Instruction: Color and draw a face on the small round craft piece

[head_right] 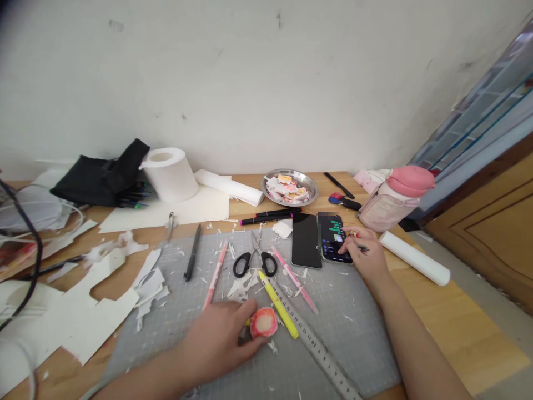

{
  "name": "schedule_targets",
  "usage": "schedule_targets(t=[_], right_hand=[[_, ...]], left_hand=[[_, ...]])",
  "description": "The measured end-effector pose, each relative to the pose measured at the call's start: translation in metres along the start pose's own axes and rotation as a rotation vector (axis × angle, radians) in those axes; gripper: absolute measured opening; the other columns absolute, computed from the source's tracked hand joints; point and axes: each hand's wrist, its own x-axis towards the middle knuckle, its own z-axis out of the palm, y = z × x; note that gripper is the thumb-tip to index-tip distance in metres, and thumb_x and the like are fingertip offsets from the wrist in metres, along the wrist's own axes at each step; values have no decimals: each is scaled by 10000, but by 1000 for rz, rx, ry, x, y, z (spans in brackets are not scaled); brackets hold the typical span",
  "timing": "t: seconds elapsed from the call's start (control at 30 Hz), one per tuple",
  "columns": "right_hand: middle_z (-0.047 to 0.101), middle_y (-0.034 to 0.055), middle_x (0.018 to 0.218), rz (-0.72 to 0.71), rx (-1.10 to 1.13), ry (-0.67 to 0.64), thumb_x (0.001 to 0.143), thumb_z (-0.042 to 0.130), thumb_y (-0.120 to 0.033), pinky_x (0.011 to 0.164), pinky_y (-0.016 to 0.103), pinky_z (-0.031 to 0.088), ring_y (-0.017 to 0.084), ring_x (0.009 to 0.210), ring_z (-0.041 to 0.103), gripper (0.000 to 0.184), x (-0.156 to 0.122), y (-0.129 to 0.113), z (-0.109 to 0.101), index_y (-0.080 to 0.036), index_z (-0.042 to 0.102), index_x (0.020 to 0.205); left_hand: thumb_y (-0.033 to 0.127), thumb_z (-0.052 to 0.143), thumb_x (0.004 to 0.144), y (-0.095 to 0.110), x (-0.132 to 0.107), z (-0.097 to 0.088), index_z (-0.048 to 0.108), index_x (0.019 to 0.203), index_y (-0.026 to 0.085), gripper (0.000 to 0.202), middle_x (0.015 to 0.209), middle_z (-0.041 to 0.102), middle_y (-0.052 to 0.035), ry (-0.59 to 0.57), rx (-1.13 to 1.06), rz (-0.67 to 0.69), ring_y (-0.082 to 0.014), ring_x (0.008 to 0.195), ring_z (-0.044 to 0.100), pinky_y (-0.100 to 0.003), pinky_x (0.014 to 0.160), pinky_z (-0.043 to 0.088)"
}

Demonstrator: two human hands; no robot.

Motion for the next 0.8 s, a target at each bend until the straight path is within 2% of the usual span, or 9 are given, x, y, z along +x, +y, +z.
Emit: schedule_targets(t=[0.43,0.8], right_hand=[[688,47,680,-52,13,-41,780,462,-276,829,407,442,241,880,643,369,0,0,0,-251,616,446],[644,33,562,-49,44,-62,755,462,-281,835,435,440,271,865,646,354,1,-1,-1,-262,592,427]], left_hand=[[503,455,837,0,1,-1,526,894,227,291,770,690,-23,-2,-5,-3,-230,720,667,-281,596,468],[514,438,844,1,1,-4,531,903,225,309,771,688,-25,-18,-10,-15,-221,728,665,-271,608,464]])
